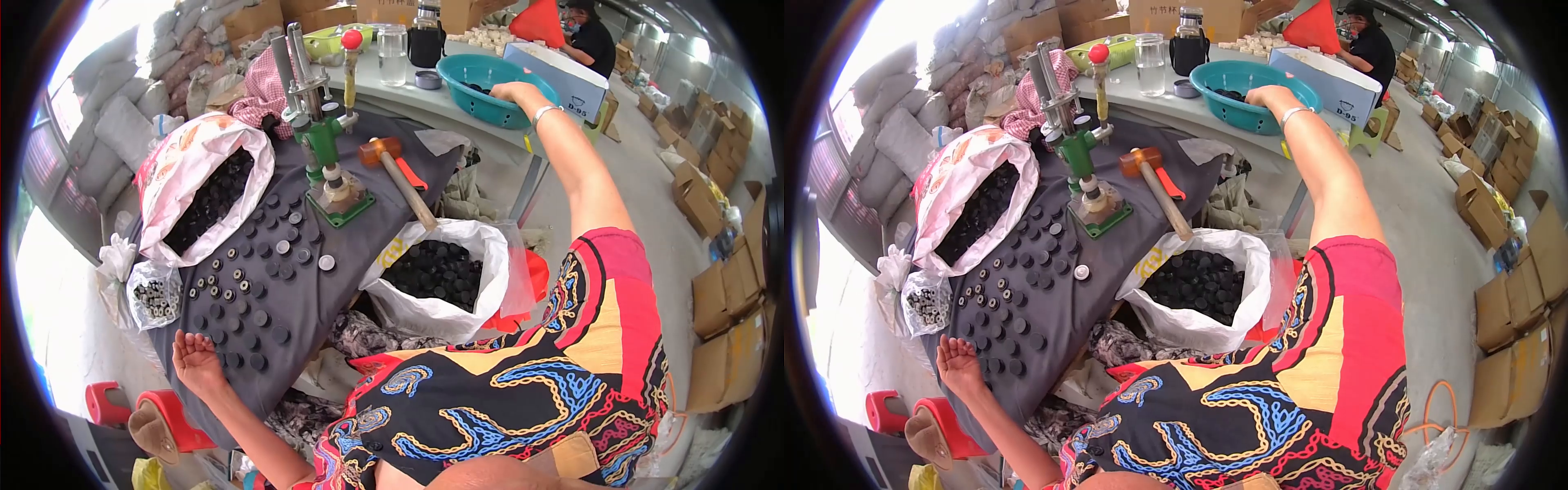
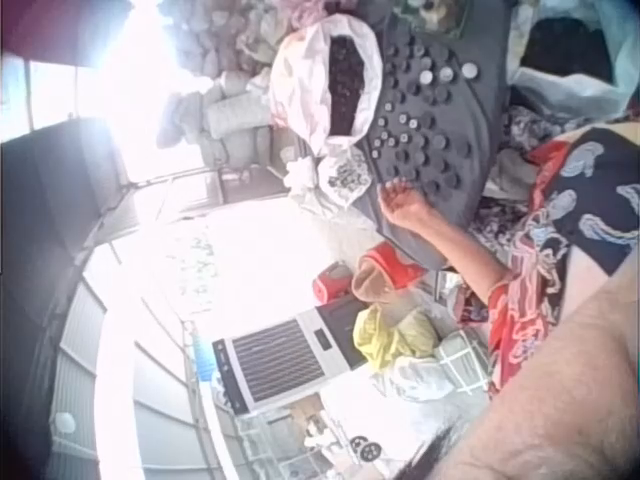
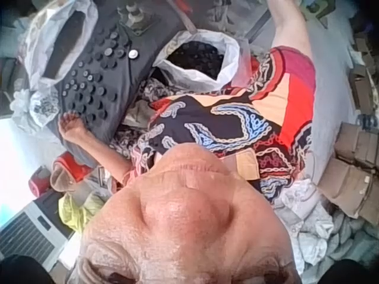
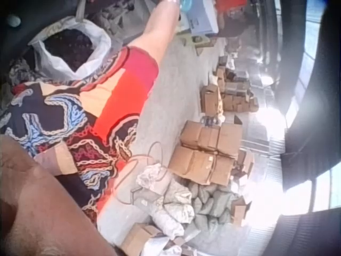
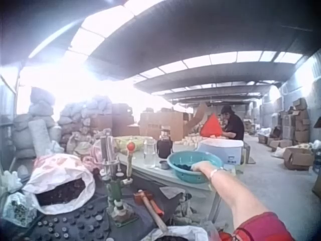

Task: The person assembles small mechanical components by hand, sorting metal rings and plastic bases from storage bins, then pressing them together using a manual press machine.

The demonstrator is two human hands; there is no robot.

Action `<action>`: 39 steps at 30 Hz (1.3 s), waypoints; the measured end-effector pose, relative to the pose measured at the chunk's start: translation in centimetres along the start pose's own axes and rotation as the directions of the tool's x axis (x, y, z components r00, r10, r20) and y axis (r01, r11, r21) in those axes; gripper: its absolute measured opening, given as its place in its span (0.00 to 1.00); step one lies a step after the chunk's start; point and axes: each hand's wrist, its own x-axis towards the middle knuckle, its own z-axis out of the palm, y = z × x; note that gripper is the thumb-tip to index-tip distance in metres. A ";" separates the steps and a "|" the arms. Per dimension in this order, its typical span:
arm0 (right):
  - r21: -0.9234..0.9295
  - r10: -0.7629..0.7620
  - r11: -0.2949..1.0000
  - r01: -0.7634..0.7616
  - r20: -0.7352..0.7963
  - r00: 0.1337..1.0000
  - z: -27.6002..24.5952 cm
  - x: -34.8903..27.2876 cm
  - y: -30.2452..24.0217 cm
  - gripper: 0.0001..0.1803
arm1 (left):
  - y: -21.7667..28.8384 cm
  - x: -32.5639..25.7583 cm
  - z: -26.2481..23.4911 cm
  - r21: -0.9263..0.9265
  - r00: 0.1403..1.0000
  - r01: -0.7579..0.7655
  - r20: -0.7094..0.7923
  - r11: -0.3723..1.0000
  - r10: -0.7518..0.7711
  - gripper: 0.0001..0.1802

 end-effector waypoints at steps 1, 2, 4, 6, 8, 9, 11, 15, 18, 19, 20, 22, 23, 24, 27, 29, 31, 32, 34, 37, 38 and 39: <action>-0.011 -0.011 1.000 0.011 -0.006 1.000 -0.1 -0.1 -0.1 0.27 | 0.1 -0.1 0.2 0.001 1.000 -0.004 -0.001 1.000 0.004 0.16; -0.021 -0.018 1.000 0.018 -0.014 1.000 -0.2 0.0 0.3 0.27 | 0.1 -0.1 0.7 -0.002 1.000 -0.002 -0.002 1.000 0.002 0.16; -0.001 -0.052 0.999 0.052 -0.028 0.998 -0.2 1.1 1.3 0.25 | -0.2 0.0 1.7 -0.007 1.000 -0.002 -0.003 1.000 0.002 0.16; 0.015 -0.094 0.995 0.095 -0.038 0.995 -0.2 1.1 1.4 0.23 | -0.8 0.1 2.5 -0.017 1.000 0.003 -0.024 1.000 -0.003 0.15; -0.095 -0.147 0.987 0.133 -0.156 0.977 -0.5 0.2 1.9 0.15 | -1.2 0.1 2.7 -0.015 1.000 0.011 -0.006 1.000 -0.011 0.15; -0.034 -0.136 0.991 0.132 -0.182 0.974 -0.6 -0.1 1.6 0.13 | -1.4 0.0 2.9 -0.013 1.000 0.021 0.016 1.000 -0.020 0.15; 0.094 -0.092 0.989 0.112 -0.193 0.977 -1.4 -0.7 1.4 0.15 | -1.9 0.0 3.9 -0.019 0.999 0.034 -0.009 0.999 -0.034 0.15; 0.324 -0.043 0.943 0.073 -0.100 0.994 -2.6 -3.5 -0.6 0.24 | -3.0 0.1 5.5 -0.012 0.997 0.057 -0.045 0.998 -0.057 0.14; 0.242 -0.266 0.929 0.280 -0.091 0.960 -2.3 -4.1 -2.8 0.31 | -3.0 -0.9 6.8 0.000 0.995 0.044 -0.087 0.999 -0.044 0.14; 0.176 -0.372 0.916 0.361 0.029 0.928 -1.5 -1.0 0.4 0.33 | -4.1 -0.7 8.2 0.015 0.993 0.048 -0.105 0.999 -0.046 0.14; 0.106 -0.398 0.916 0.387 0.107 0.911 -1.0 0.1 0.6 0.36 | -4.1 -0.5 8.1 0.002 0.996 0.011 -0.093 1.000 -0.011 0.14; 0.001 -0.246 0.969 0.247 0.039 0.968 -0.6 -1.0 -1.5 0.39 | -4.4 -0.5 6.7 0.021 0.994 0.102 -0.046 0.995 -0.101 0.14; 0.076 -0.206 0.977 0.201 0.055 0.977 -0.8 -1.6 -1.3 0.38 | -4.7 -0.4 6.7 0.017 0.993 0.094 -0.072 0.995 -0.092 0.14; 0.033 -0.166 0.986 0.164 0.070 0.984 -0.6 -0.9 -1.4 0.37 | -4.7 -0.5 6.8 0.012 0.995 0.086 -0.061 0.996 -0.085 0.14; -0.024 -0.131 0.991 0.131 -0.003 0.991 -0.1 -1.2 -1.4 0.33 | -4.6 -1.1 6.3 0.013 0.992 0.098 -0.080 0.995 -0.097 0.15; -0.114 -0.198 0.974 0.194 -0.030 0.980 0.0 0.0 -0.5 0.28 | -4.8 -0.6 6.5 0.012 0.992 0.099 -0.086 0.995 -0.097 0.15; 0.010 -0.252 0.968 0.252 -0.008 0.968 0.5 2.0 1.4 0.27 | -4.8 -0.4 6.4 0.006 0.995 0.095 -0.036 0.995 -0.094 0.15; -0.011 -0.235 0.972 0.235 -0.017 0.972 0.3 2.7 1.3 0.28 | -4.7 -0.5 6.4 0.017 0.992 0.116 -0.052 0.993 -0.115 0.15; -0.030 -0.244 0.969 0.243 -0.034 0.969 -0.3 1.9 0.1 0.27 | -3.9 -1.0 6.8 -0.037 0.992 0.075 -0.100 0.996 -0.078 0.14; -0.075 -0.222 0.974 0.216 -0.095 0.970 -1.0 -0.2 -1.6 0.25 | -3.6 -1.5 7.3 -0.017 0.994 0.069 -0.083 0.997 -0.070 0.14; -0.022 -0.220 0.976 0.218 -0.105 0.970 -0.8 0.8 0.3 0.22 | -4.0 -1.3 7.7 -0.024 0.994 0.082 -0.064 0.996 -0.084 0.14; 0.024 -0.234 0.971 0.238 -0.114 0.966 -0.9 1.1 0.5 0.19 | -4.1 -1.4 8.0 -0.024 0.994 0.082 -0.068 0.996 -0.083 0.14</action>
